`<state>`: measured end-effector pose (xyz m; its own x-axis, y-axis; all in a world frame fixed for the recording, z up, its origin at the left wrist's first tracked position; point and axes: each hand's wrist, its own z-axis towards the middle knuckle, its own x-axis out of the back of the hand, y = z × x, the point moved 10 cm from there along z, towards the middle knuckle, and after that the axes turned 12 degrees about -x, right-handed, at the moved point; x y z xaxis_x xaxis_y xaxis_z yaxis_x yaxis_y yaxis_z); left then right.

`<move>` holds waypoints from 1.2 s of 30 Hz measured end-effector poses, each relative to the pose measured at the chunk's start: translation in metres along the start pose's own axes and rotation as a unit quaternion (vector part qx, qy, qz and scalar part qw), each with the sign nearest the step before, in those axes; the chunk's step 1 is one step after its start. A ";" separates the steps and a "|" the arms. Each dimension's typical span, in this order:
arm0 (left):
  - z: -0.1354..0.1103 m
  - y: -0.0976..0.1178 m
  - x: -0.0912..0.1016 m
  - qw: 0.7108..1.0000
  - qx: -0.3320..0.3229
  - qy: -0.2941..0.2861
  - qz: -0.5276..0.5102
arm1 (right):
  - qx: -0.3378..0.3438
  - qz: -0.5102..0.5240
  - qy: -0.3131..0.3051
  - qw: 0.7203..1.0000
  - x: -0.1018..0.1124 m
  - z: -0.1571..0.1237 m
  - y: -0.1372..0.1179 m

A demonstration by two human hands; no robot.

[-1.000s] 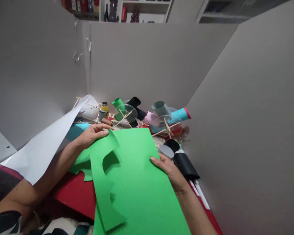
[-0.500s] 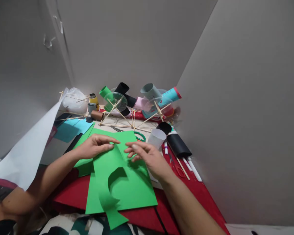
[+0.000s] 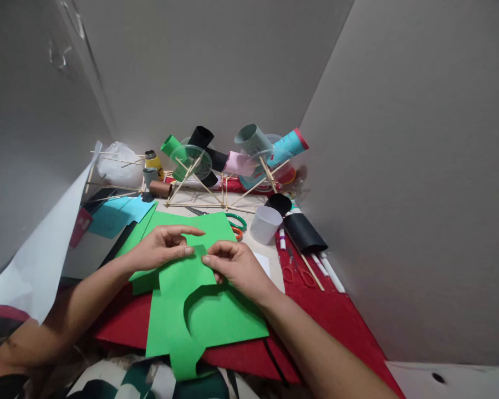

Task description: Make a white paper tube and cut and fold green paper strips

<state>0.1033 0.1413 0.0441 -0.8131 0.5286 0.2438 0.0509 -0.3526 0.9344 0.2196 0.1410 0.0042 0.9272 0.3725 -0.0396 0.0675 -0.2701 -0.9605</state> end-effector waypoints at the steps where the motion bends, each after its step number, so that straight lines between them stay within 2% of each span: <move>1: 0.000 -0.001 0.003 1.000 0.005 0.008 -0.009 | 0.020 -0.024 0.020 0.999 0.002 -0.003 -0.005; 4: 0.000 -0.008 0.023 0.998 0.016 0.054 -0.009 | 0.054 -0.058 0.063 0.995 0.008 -0.008 -0.014; 7: -0.003 -0.023 0.064 0.985 0.044 0.141 0.088 | 0.066 -0.055 0.086 0.993 0.018 -0.007 -0.016; 8: -0.006 -0.030 0.081 0.972 0.064 0.167 0.155 | 0.071 -0.051 0.093 0.992 0.022 -0.006 -0.016; 9: -0.010 -0.038 0.098 0.946 0.098 0.185 0.248 | 0.073 -0.044 0.096 0.992 0.026 -0.005 -0.017; 12: -0.020 -0.061 0.132 0.906 0.148 0.213 0.335 | 0.069 -0.014 0.097 0.993 0.037 -0.001 -0.016; 14: -0.026 -0.075 0.145 0.885 0.182 0.211 0.372 | 0.061 0.014 0.096 0.993 0.044 0.001 -0.015; 18: -0.030 -0.091 0.150 0.863 0.223 0.182 0.416 | 0.040 0.072 0.089 0.993 0.054 0.006 -0.013; 22: -0.024 -0.098 0.147 0.864 0.232 0.161 0.417 | -0.002 0.107 0.060 0.992 0.051 0.012 -0.005; 29: -0.019 -0.102 0.143 0.907 0.188 0.175 0.334 | -0.031 0.125 0.064 0.990 0.051 0.012 -0.003; 36: -0.021 -0.100 0.138 0.955 0.132 0.226 0.143 | -0.010 0.170 0.118 0.978 0.081 0.007 -0.013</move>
<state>-0.0258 0.2336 -0.0212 -0.9080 0.0323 0.4178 0.4043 -0.1946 0.8937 0.2913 0.1810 0.0118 0.9566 0.0434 -0.2883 -0.2540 -0.3614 -0.8972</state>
